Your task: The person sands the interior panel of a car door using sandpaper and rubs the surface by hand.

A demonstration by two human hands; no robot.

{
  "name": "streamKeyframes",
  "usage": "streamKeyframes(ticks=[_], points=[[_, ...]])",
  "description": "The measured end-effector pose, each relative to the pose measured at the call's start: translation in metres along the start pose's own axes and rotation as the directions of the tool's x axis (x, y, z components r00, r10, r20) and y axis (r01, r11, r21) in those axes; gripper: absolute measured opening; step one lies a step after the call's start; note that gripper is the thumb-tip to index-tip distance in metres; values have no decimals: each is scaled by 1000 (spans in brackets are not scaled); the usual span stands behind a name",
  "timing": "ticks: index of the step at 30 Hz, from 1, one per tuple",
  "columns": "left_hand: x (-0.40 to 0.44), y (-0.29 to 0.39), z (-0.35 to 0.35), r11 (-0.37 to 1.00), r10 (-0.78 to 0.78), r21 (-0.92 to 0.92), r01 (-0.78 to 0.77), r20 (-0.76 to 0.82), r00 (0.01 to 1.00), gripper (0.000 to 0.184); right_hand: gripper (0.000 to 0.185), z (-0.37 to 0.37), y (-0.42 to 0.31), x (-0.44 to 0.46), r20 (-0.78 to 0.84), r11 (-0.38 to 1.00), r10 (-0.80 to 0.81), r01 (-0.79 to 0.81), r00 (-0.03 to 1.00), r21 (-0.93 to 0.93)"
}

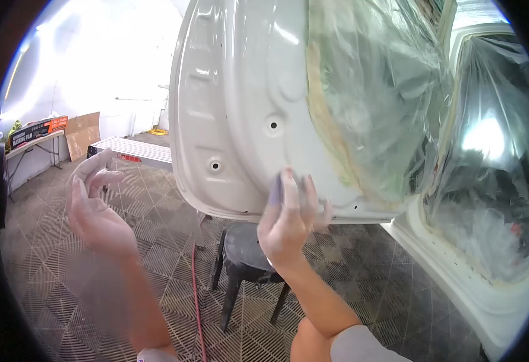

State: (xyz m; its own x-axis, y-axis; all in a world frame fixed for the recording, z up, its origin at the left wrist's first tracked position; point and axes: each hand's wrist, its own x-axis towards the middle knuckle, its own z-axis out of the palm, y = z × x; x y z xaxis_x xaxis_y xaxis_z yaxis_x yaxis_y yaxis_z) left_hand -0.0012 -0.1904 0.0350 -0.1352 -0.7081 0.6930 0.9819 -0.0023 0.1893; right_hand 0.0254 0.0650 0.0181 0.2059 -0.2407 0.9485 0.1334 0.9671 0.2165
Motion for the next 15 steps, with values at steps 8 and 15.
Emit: streamKeyframes(ticks=[8,15], points=[[-5,-8,5,998,31,45,-32,27,999,45,44,-2,24,1,76,978,-206,207,975,1],[-6,-7,14,1000,31,5,-31,-51,998,46,48,16,-4,64,80,942,-304,287,949,175]])
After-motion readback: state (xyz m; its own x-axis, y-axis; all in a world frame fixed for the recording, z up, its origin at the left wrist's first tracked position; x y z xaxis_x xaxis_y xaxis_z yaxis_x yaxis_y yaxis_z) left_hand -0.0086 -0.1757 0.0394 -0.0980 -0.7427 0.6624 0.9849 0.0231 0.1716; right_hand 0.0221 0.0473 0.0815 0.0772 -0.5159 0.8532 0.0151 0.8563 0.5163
